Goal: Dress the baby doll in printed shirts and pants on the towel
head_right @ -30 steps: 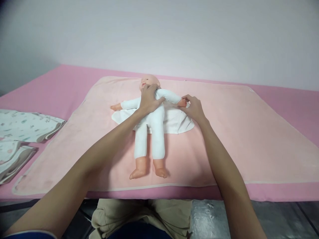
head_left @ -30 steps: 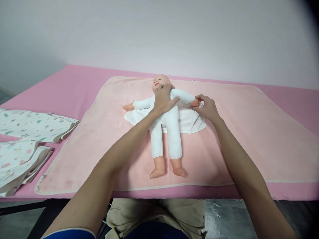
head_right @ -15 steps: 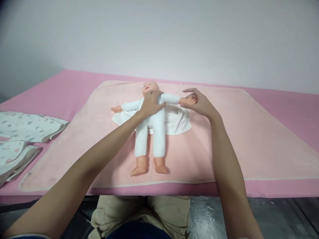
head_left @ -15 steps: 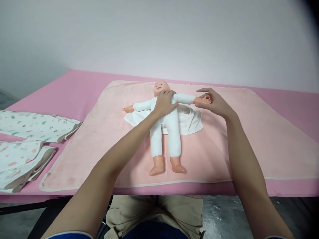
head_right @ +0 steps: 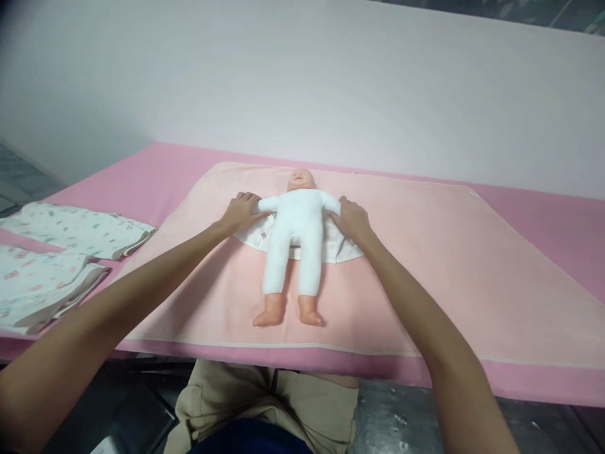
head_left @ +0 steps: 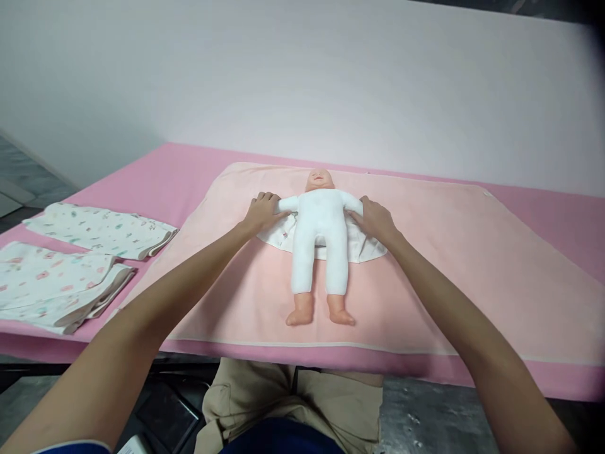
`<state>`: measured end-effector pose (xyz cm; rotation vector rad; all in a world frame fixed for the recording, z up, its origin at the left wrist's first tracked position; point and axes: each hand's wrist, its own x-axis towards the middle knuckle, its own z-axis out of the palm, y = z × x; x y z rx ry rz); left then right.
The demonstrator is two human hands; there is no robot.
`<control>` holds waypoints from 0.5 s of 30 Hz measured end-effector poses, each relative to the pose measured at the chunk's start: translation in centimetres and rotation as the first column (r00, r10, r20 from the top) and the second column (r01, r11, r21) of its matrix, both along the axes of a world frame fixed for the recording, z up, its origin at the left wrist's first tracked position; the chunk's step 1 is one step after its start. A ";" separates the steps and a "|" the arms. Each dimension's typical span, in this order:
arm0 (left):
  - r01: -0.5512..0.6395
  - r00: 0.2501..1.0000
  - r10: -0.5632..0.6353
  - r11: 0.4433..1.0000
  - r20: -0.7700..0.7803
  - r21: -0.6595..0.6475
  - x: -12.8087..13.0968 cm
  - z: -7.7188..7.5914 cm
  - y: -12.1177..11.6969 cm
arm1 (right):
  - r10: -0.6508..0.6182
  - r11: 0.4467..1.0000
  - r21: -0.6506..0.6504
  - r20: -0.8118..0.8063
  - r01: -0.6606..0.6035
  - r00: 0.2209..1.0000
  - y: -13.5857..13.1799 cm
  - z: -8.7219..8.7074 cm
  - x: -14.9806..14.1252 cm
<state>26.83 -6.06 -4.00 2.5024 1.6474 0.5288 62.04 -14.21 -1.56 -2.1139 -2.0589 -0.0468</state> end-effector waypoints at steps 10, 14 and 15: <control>0.194 0.980 -0.192 0.980 -0.054 0.052 10.3 5.6 -1.5 | -0.201 0.979 0.035 0.113 0.199 0.973 -4.3 8.7 11.6; 0.321 0.944 -0.320 0.947 0.078 0.003 21.5 5.6 -4.3 | -0.401 0.913 0.032 0.266 0.407 0.877 -6.0 9.8 20.6; 0.353 0.930 -0.349 0.936 0.115 -0.016 24.5 5.3 -5.0 | -0.454 0.885 0.037 0.294 0.465 0.841 -6.1 9.6 22.8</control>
